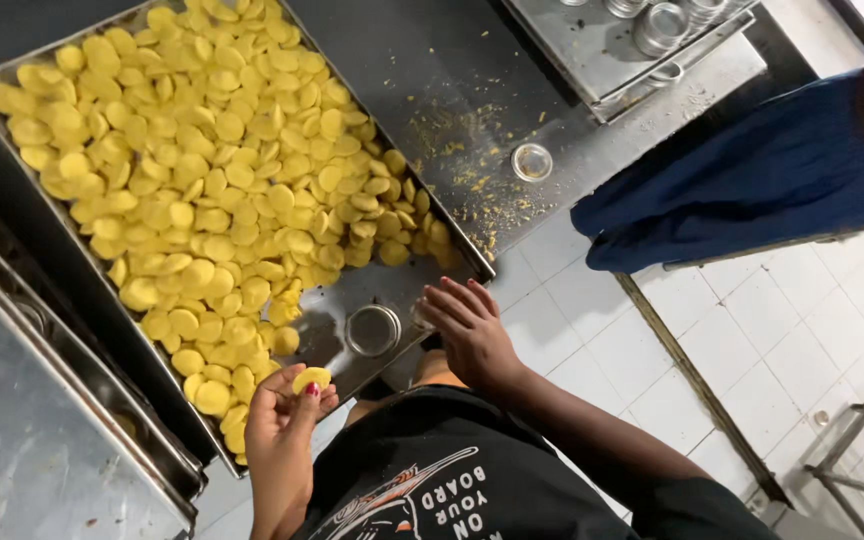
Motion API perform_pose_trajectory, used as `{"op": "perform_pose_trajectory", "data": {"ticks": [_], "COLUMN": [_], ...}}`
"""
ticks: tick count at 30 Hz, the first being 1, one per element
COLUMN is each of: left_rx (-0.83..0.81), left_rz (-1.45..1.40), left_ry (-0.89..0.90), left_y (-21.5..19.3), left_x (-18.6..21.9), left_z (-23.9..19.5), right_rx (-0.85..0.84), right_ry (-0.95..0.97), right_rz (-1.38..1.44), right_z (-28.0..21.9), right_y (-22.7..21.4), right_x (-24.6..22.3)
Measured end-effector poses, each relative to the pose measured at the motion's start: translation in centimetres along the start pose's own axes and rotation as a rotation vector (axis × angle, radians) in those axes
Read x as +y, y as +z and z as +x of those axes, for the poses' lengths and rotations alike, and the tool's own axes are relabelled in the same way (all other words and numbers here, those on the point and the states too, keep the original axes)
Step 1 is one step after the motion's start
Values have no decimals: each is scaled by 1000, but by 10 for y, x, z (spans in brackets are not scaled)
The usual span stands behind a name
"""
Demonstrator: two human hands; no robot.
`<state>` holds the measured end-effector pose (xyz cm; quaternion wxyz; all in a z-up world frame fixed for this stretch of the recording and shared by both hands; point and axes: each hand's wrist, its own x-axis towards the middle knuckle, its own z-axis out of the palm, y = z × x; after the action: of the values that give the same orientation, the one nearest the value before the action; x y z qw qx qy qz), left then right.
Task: The person uses a small metal ring to scoop yellow, round food items from a large tray and places them into individual metal cups on a second tray. The person repeats this process, filling multiple cups.
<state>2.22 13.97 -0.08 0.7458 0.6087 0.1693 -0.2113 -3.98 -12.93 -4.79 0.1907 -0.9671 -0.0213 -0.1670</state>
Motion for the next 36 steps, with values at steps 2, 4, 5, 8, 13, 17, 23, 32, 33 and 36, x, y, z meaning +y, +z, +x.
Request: {"op": "perform_pose_trajectory", "data": {"ticks": [2,4,5,8,13,17,23,32,33,36], "left_rx": [-23,-23,-24,-11,39,45,72,283,242,128], "left_rz": [-6,-19,-28,-61,87,313,383,495,421,191], "left_ry": [16,29,23,41,-39,156,570,649,560,323], "left_y": [0,0,2,6,36,43,72,89,90,100], "left_x": [-3,-2,0,-3,27,6,-8,-7,-12,-22], "left_z": [7,9,10,11,-7,-7,-2,-11,-9,0], "right_rx": [-146,-305,-152,-159,-140,-131,-315,-552,-578,-581], "right_ry": [43,72,38,19,55,356,986,736,688,504], "right_rz": [-34,-56,-64,-73,115,635,1459,1399,1331,1185], "right_z": [-16,-21,-19,-22,7,43,70,77,75,76], "right_y": [13,14,8,10,-4,-10,-22,-29,-23,-22], "right_x": [14,15,10,17,16,-9,-48,-29,-19,-9]}}
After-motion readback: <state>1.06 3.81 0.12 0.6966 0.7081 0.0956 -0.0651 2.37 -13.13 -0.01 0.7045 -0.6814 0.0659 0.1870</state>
